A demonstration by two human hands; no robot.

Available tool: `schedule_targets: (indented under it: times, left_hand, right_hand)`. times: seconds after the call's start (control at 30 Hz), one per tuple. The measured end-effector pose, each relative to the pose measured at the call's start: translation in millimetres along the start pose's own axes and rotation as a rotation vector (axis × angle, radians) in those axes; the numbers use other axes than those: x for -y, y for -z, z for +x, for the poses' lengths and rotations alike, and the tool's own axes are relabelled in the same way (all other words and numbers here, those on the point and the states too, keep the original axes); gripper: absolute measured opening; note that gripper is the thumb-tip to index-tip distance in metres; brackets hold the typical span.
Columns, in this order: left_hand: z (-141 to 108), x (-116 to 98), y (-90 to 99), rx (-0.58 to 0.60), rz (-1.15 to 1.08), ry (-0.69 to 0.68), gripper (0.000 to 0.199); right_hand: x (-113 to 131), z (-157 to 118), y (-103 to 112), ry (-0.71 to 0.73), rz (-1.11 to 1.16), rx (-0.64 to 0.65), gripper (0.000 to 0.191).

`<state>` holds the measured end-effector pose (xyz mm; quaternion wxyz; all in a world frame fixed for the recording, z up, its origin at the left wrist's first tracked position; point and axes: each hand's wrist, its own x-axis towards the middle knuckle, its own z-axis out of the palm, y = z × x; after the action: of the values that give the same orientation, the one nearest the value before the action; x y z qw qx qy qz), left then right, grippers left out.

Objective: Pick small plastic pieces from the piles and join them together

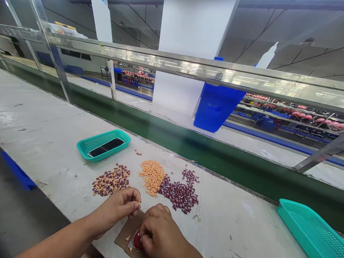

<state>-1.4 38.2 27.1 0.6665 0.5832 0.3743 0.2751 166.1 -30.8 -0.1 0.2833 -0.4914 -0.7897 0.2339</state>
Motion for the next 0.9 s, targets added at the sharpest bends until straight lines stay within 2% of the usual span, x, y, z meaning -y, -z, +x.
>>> schedule_targets:
  times: [0.1, 0.23, 0.37, 0.6, 0.9]
  left_hand:
    - [-4.8, 2.8, -1.6, -0.011, -0.035, -0.013, 0.01]
    - [-10.2, 9.8, -8.8, 0.003, -0.126, -0.003, 0.018]
    - [-15.6, 13.9, -17.7, 0.03, -0.149, 0.053, 0.028]
    - [-18.8, 11.3, -26.2, 0.048, -0.138, 0.075, 0.03]
    - [-18.8, 12.6, -26.9, 0.057, -0.172, 0.081, 0.031]
  right_hand:
    - [3.8, -0.6, 1.2, 0.065, -0.029, -0.048, 0.025]
    - [5.4, -1.5, 6.5, 0.134, 0.066, -0.268, 0.022]
    - [4.5, -2.5, 7.7, 0.109, 0.124, -0.441, 0.015]
    - [5.2, -2.4, 3.8, 0.076, 0.171, -0.512, 0.014]
    - [5.4, -1.5, 3.3, 0.053, 0.19, -0.518, 0.014]
